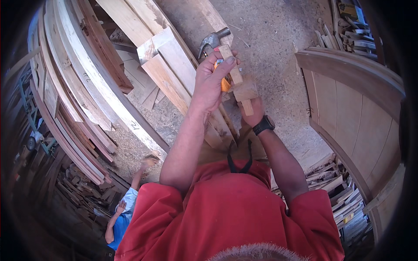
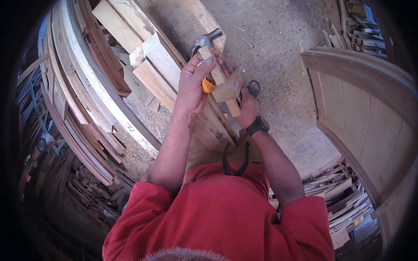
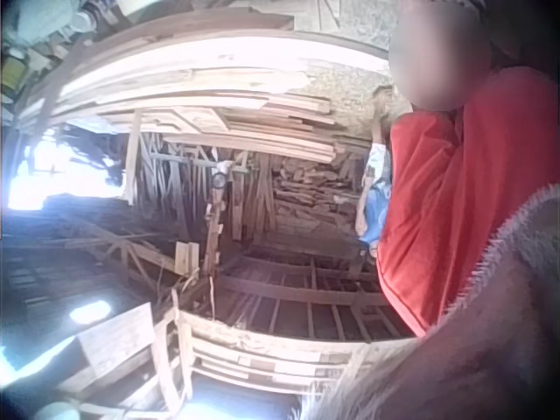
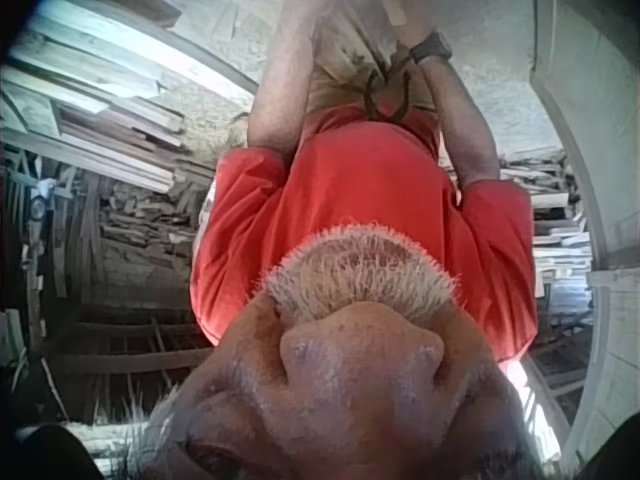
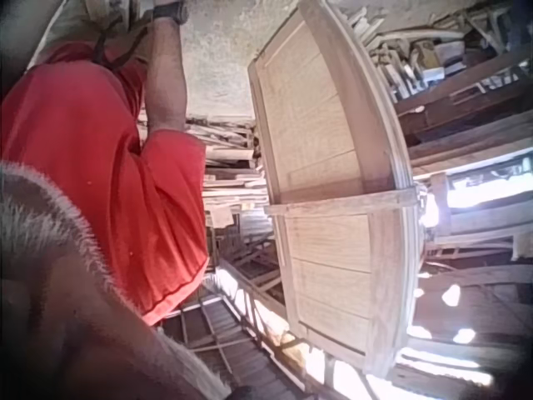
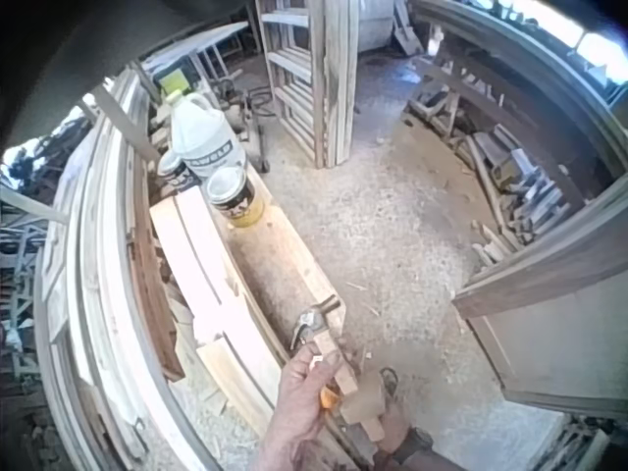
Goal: The person measures a wooden marking gauge with a tape measure, taps it with a hammer, and marks wooden boards with a pencil using the wooden marking gauge.
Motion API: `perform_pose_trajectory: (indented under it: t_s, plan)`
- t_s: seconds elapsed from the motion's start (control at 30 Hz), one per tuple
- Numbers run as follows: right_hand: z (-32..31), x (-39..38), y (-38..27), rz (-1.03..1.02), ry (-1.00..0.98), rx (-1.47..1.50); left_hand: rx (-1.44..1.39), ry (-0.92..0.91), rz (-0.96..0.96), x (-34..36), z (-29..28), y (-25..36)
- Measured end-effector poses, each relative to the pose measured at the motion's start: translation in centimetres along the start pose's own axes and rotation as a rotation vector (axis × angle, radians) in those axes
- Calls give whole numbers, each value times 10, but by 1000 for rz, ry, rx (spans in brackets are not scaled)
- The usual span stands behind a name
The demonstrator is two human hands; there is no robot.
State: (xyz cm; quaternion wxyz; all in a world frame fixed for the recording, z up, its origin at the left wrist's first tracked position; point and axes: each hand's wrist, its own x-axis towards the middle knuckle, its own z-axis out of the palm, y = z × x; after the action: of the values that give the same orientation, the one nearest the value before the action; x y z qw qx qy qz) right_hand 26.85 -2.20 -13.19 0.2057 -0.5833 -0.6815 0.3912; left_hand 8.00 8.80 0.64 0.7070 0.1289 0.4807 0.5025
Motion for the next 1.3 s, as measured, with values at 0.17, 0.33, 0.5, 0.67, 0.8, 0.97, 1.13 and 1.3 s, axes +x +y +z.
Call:
perform_pose_trajectory:
  t_s: [0.17, 0.33, 0.5, 0.67, 0.8, 0.97, 1.13, 1.3]
  plan:
    - [-15, 14, -18, 143, 70, 208, -54, 2, 14, -1, -4, 0]
    - [-25, 25, 8, 266, 126, 455, -49, -2, -62, -8, 3, 3]
    - [-77, 44, -1, 423, 70, 470, -107, 54, -222, -6, -1, -15]
    - [-134, 32, -9, 503, 60, 653, -188, 157, -275, 11, 15, -58]
    - [-145, 30, -24, 481, 103, 780, -221, 341, -220, 32, 21, -84]
    - [-138, 36, -9, 479, 134, 574, -275, 551, -248, 54, 39, -93]
    - [-134, 58, 5, 471, 104, 737, -212, 590, -230, 67, 36, -99]
    - [-136, 75, 26, 543, 13, 836, -305, 355, -279, 79, 21, -99]
